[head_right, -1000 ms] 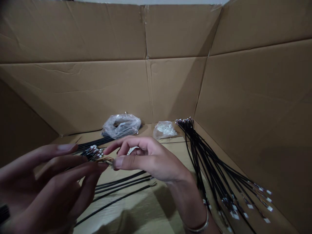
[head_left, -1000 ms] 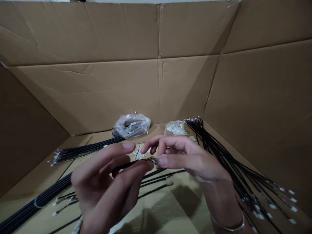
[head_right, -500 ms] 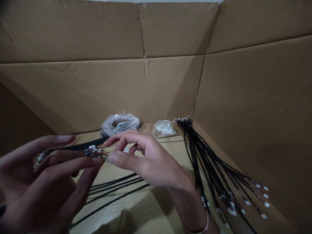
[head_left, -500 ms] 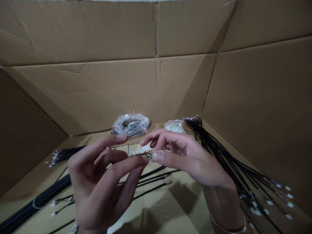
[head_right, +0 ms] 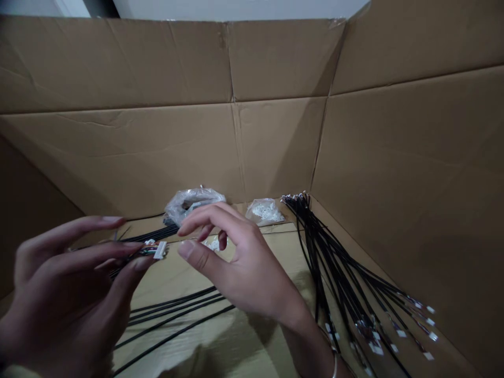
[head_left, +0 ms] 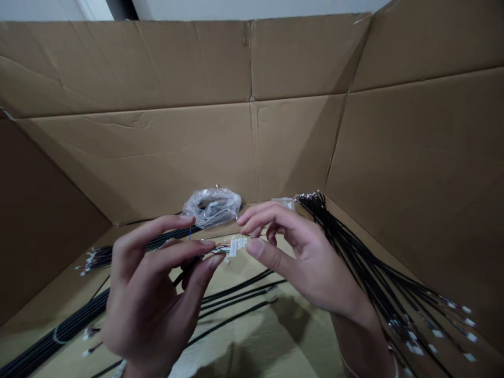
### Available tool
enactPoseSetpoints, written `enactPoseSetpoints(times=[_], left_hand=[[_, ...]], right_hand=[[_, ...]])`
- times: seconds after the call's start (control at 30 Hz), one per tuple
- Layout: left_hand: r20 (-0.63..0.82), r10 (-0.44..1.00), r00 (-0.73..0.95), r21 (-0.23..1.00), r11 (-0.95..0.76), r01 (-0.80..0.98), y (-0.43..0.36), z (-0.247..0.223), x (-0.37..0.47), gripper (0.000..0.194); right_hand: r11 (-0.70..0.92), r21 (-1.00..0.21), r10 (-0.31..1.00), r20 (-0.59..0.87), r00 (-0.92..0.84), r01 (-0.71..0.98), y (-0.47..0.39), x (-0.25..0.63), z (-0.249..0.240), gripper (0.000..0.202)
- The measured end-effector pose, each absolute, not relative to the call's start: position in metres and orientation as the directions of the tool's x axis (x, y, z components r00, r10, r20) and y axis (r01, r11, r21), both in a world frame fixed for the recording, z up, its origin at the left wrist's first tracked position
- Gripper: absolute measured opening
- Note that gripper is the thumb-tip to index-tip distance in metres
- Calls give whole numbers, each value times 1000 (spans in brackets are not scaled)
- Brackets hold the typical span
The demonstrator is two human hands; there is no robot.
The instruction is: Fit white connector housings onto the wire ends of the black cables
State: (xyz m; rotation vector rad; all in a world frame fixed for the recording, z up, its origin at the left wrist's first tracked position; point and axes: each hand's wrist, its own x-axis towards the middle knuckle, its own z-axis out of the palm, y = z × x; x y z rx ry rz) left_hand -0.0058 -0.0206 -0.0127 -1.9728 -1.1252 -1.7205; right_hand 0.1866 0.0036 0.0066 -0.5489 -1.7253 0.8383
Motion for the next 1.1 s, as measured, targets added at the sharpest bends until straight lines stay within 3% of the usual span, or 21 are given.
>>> enactPoseSetpoints(times=[0.13, 0.37, 0.53, 0.63, 0.7, 0.87, 1.1], left_hand=[[916, 398, -52, 322, -652, 686, -22, -11, -1, 16], [932, 357, -66, 292, -628, 721, -20, -15, -1, 17], [941, 306, -143, 316, -652, 689, -18, -14, 0, 22], [937, 334, -99, 311, -676, 668, -19, -15, -2, 29], [934, 354, -54, 300, -690, 659, -20, -16, -5, 34], [938, 345, 15, 245, -696, 675, -21, -15, -6, 36], [945, 315, 88, 144, -640, 755, -25, -11, -4, 23]], right_hand=[[707, -707, 675, 679, -288, -9, 5, 181, 3, 4], [798, -585, 601, 755, -261, 145, 0, 175, 2, 8], [884, -344, 437, 850, -294, 317, -4, 169, 0, 11], [896, -195, 329, 895, -301, 399, -3, 167, -3, 14], [896, -160, 298, 909, -291, 415, -3, 167, -3, 14], [906, -191, 308, 909, -280, 377, 0, 170, -3, 13], [874, -454, 486, 833, -264, 174, 7, 173, -2, 5]])
